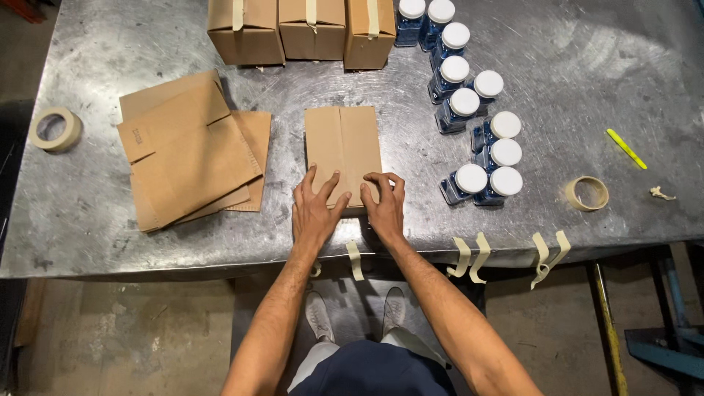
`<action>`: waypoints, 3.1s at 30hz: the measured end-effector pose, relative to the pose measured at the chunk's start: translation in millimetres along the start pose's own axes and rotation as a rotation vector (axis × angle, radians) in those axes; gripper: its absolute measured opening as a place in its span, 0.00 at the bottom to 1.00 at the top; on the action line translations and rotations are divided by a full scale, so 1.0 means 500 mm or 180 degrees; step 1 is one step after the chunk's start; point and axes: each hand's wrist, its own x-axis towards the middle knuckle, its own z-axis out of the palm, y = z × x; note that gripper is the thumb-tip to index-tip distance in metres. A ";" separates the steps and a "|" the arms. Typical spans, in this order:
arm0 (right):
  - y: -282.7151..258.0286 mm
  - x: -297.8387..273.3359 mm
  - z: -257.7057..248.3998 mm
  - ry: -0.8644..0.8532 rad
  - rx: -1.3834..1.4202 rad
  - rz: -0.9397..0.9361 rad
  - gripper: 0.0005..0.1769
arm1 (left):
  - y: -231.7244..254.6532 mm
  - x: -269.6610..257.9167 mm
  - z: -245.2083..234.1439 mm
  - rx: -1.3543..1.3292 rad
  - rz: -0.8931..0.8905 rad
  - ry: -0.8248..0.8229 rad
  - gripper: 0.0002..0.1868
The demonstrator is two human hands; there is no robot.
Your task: The person assembles cardboard boxes by hand, places a jar inside each box, and seals them using tape.
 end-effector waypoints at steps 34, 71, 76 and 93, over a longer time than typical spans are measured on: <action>0.012 0.002 -0.003 0.0039 0.0417 0.0514 0.43 | -0.040 0.149 -0.037 0.0803 0.1084 -0.0840 0.45; 0.007 -0.153 -0.061 -0.0594 -0.0490 -0.0247 0.34 | -0.035 0.145 -0.022 0.1124 0.1063 -0.0946 0.41; 0.073 -0.215 -0.085 -0.0501 -0.0600 -0.0614 0.30 | -0.037 0.146 -0.021 0.1137 0.1030 -0.0941 0.39; 0.565 -0.396 -0.169 0.1543 0.0693 0.3285 0.39 | -0.030 0.138 -0.029 0.1129 0.0926 -0.0885 0.39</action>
